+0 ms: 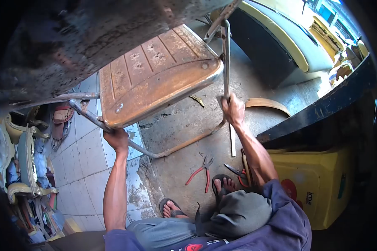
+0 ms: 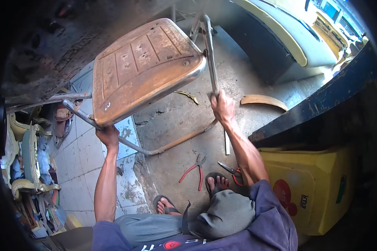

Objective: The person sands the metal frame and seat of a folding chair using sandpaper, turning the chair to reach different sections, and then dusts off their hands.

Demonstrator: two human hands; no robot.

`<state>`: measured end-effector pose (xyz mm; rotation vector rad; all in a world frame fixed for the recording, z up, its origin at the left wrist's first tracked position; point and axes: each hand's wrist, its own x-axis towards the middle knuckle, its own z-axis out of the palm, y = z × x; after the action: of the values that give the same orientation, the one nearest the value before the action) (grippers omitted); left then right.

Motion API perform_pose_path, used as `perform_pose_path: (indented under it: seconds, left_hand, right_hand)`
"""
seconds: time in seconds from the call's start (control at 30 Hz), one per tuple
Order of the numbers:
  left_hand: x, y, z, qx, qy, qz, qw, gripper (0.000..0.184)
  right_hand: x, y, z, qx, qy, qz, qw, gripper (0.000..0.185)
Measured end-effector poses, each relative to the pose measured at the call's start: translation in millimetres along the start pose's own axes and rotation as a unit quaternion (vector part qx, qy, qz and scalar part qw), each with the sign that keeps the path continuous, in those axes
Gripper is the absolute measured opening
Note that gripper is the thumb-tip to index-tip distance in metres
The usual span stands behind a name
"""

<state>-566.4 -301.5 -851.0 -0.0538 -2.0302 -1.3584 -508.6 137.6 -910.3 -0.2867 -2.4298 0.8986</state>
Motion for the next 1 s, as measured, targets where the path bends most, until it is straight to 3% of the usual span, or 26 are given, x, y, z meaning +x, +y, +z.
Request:
perform_pose_path:
  seconds: [0.07, 0.13, 0.23, 0.33, 0.4, 0.47, 0.53, 0.6, 0.67, 0.77, 0.9, 0.93, 1.0]
  left_hand:
    - [-9.9, 31.0, -2.0, -0.074, -0.018, -0.115, 0.990, 0.019]
    - [-14.8, 34.7, -4.5, -0.079, -0.028, -0.145, 0.986, 0.021]
    - [-9.7, 51.2, 1.8, -0.085, -0.017, -0.144, 0.986, 0.022]
    - [-10.2, 44.7, -0.8, -0.041, -0.018, -0.109, 0.993, 0.023]
    - [-5.9, 43.8, 2.6, -0.050, -0.004, -0.112, 0.992, 0.023]
    - [-7.3, 35.1, -1.8, -0.076, -0.012, -0.132, 0.988, 0.023]
    - [-6.5, 21.4, -13.1, -0.061, -0.049, -0.137, 0.988, 0.025]
    - [-7.6, 35.5, -7.7, -0.059, -0.040, -0.140, 0.988, 0.026]
    - [-9.4, 39.1, -6.1, -0.056, -0.034, -0.129, 0.989, 0.027]
    - [-3.6, 44.5, -2.6, -0.068, -0.023, -0.120, 0.990, 0.029]
    - [-4.2, 27.2, -7.6, -0.087, -0.046, -0.144, 0.985, 0.027]
    - [-5.6, 22.9, -15.8, -0.082, -0.061, -0.150, 0.983, 0.026]
    - [-1.7, 29.6, -7.7, -0.093, -0.051, -0.153, 0.983, 0.023]
  right_hand:
    - [51.7, -46.1, -35.0, -0.001, 0.064, -0.067, 0.996, 0.023]
    - [78.4, -77.8, -58.7, 0.026, 0.054, -0.086, 0.995, 0.024]
    - [36.7, -36.2, -30.1, 0.089, 0.026, -0.039, 0.995, 0.023]
    - [-18.4, 12.8, -8.8, 0.089, -0.118, 0.073, 0.986, 0.026]
    - [-4.7, 16.1, -8.8, 0.066, -0.109, 0.054, 0.990, 0.026]
    - [35.8, -28.0, -30.9, 0.055, -0.013, -0.014, 0.998, 0.023]
    - [49.3, -46.5, -42.1, 0.065, 0.012, -0.054, 0.996, 0.021]
    - [13.4, -15.7, -19.6, 0.031, 0.024, -0.079, 0.996, 0.021]
    - [-41.8, 33.5, 23.8, 0.026, -0.013, 0.013, 0.999, 0.026]
    - [-33.7, 33.8, 22.0, -0.027, -0.128, 0.103, 0.986, 0.033]
    - [-1.7, -6.5, -10.9, 0.062, -0.014, 0.008, 0.998, 0.028]
    - [-27.5, 5.5, -3.1, 0.061, -0.026, 0.019, 0.998, 0.028]
    - [-64.2, 51.2, 29.7, -0.066, -0.129, 0.084, 0.986, 0.028]
